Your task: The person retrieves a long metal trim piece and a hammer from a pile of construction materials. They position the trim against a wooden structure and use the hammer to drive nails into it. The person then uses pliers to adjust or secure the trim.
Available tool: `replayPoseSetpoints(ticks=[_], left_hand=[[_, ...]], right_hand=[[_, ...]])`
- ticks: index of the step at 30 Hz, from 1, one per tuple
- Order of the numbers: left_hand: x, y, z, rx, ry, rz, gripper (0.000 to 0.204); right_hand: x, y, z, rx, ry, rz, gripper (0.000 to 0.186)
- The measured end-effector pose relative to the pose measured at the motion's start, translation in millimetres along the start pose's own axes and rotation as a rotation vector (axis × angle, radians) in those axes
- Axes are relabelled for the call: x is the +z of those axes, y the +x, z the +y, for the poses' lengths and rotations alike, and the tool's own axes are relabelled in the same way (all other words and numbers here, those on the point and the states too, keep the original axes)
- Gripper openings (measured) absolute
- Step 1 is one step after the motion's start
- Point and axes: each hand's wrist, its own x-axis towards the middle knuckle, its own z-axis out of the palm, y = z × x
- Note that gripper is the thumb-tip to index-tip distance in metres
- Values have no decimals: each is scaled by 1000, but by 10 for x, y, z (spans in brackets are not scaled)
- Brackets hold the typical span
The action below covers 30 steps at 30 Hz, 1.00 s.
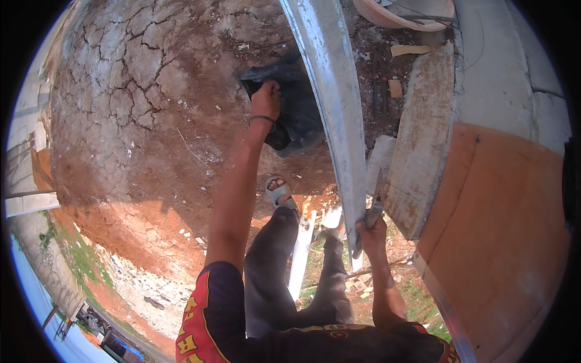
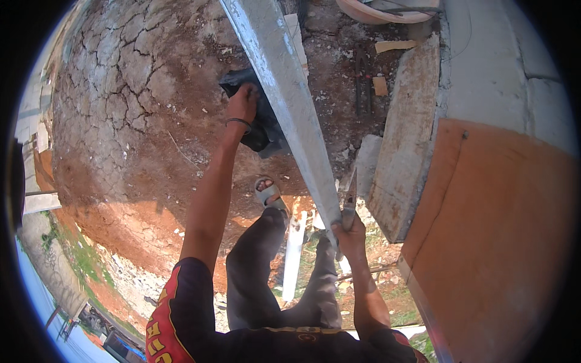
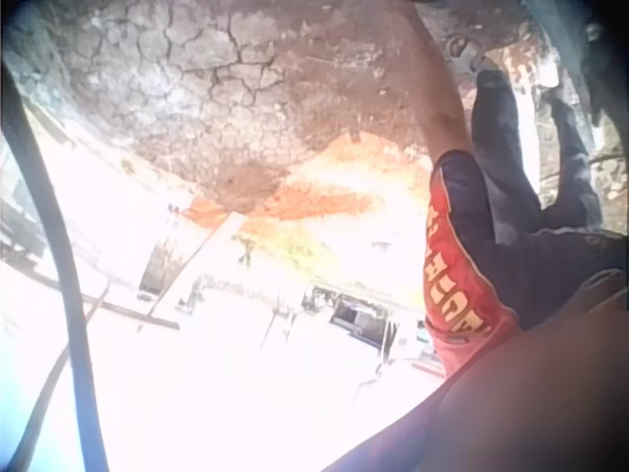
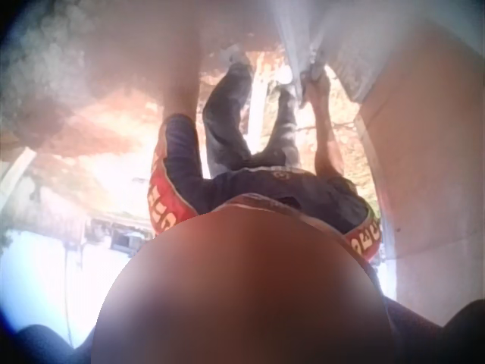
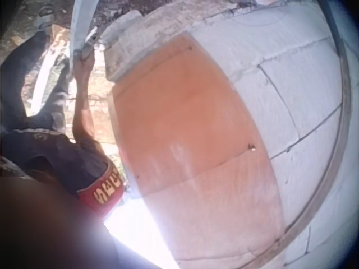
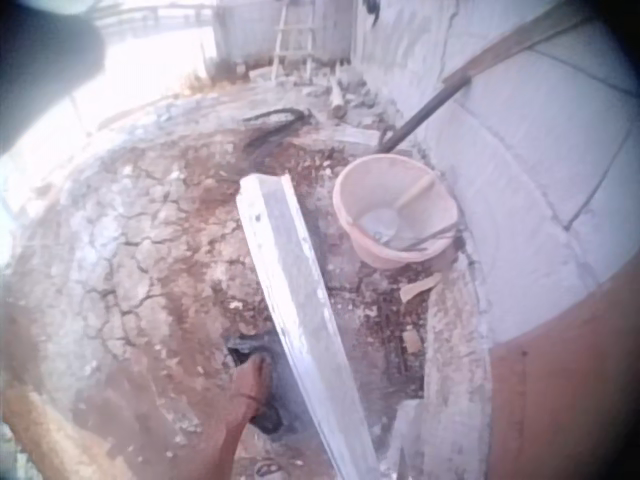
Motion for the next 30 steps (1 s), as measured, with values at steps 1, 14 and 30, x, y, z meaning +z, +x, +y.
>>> replayPoseSetpoints(ticks=[1,14,30], left_hand=[[139,-73,6,-230,56,22,34],[1285,-616,229,-81,331,-298,34],[1211,-465,-95,-598,-186,-300,17]], right_hand=[[-3,7,5,9,-25,-2,29],[-88,57,120,-36,52,58,28],[-113,80,182,33,-17,65,24]])
